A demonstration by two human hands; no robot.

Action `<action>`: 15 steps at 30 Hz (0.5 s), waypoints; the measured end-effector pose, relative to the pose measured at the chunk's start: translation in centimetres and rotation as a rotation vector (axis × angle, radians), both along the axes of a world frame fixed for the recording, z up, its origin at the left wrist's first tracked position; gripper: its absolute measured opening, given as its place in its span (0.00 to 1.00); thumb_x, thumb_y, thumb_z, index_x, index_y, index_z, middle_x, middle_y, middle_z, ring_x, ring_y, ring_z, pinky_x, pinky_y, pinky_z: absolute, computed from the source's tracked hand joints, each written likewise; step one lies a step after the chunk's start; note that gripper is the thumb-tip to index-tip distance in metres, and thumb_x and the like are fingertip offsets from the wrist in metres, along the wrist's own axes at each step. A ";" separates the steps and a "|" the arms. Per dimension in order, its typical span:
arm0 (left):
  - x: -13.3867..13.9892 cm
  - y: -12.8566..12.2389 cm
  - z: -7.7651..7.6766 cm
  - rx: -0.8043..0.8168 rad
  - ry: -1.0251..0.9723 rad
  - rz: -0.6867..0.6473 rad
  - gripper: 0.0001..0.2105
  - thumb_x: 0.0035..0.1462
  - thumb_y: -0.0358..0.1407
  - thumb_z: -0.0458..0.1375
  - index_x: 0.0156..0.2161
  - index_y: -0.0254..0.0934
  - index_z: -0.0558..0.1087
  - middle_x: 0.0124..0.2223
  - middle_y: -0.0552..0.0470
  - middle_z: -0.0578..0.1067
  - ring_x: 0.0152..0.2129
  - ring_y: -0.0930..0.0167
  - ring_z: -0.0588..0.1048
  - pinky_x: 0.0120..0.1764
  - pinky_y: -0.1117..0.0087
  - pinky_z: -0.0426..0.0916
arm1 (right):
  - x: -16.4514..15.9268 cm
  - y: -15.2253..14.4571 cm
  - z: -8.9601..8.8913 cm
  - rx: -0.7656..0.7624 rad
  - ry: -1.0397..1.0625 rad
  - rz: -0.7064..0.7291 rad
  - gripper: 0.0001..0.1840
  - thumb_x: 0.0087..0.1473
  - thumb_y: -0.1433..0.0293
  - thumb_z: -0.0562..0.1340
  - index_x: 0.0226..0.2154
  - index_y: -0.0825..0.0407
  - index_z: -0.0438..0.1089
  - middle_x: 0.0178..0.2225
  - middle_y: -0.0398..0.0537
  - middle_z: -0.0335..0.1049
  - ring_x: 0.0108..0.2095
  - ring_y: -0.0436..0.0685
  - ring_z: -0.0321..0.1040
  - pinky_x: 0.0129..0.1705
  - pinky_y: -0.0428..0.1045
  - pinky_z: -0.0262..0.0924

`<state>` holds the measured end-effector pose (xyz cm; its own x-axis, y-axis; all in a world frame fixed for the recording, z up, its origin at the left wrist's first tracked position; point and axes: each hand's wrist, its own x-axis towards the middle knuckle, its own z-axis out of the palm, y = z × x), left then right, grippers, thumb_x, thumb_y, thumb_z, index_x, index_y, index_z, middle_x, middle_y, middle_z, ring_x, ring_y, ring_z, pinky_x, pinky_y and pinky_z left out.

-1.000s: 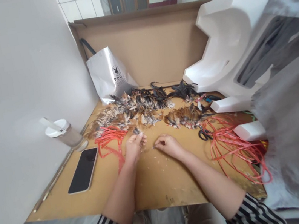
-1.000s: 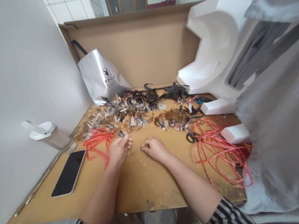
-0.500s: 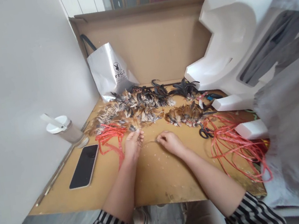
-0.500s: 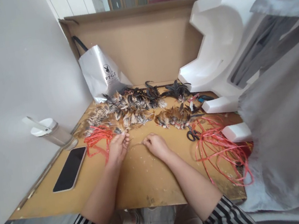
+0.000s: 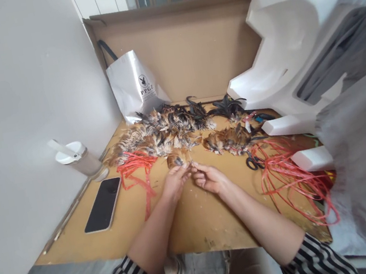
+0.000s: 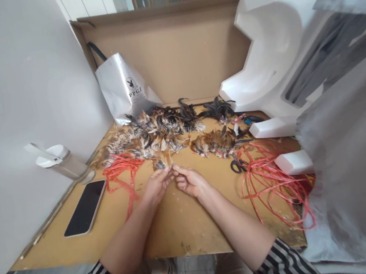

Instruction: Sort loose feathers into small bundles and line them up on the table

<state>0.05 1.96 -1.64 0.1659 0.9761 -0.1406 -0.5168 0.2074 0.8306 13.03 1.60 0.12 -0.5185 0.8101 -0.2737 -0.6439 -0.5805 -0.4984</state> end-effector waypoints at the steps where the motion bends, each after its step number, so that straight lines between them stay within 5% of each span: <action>1: 0.0 0.0 0.0 0.002 -0.002 0.006 0.10 0.42 0.35 0.61 0.30 0.31 0.73 0.33 0.46 0.75 0.29 0.74 0.73 0.34 0.74 0.64 | -0.1 -0.1 0.0 0.000 -0.010 -0.004 0.08 0.44 0.73 0.62 0.28 0.55 0.60 0.19 0.37 0.55 0.14 0.39 0.42 0.13 0.36 0.37; 15: 0.2 -0.3 0.6 0.094 -0.013 -0.047 0.10 0.42 0.38 0.61 0.27 0.31 0.72 0.41 0.43 0.73 0.38 0.68 0.71 0.42 0.67 0.63 | 0.0 -0.3 0.7 -0.168 0.064 0.162 0.05 0.48 0.74 0.57 0.26 0.55 0.57 0.16 0.35 0.52 0.11 0.39 0.41 0.12 0.36 0.34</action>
<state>0.29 1.71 -1.07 0.2132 0.9759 -0.0465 -0.5190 0.1534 0.8409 13.02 1.33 0.80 -0.6585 0.6606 -0.3604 -0.5627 -0.7503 -0.3470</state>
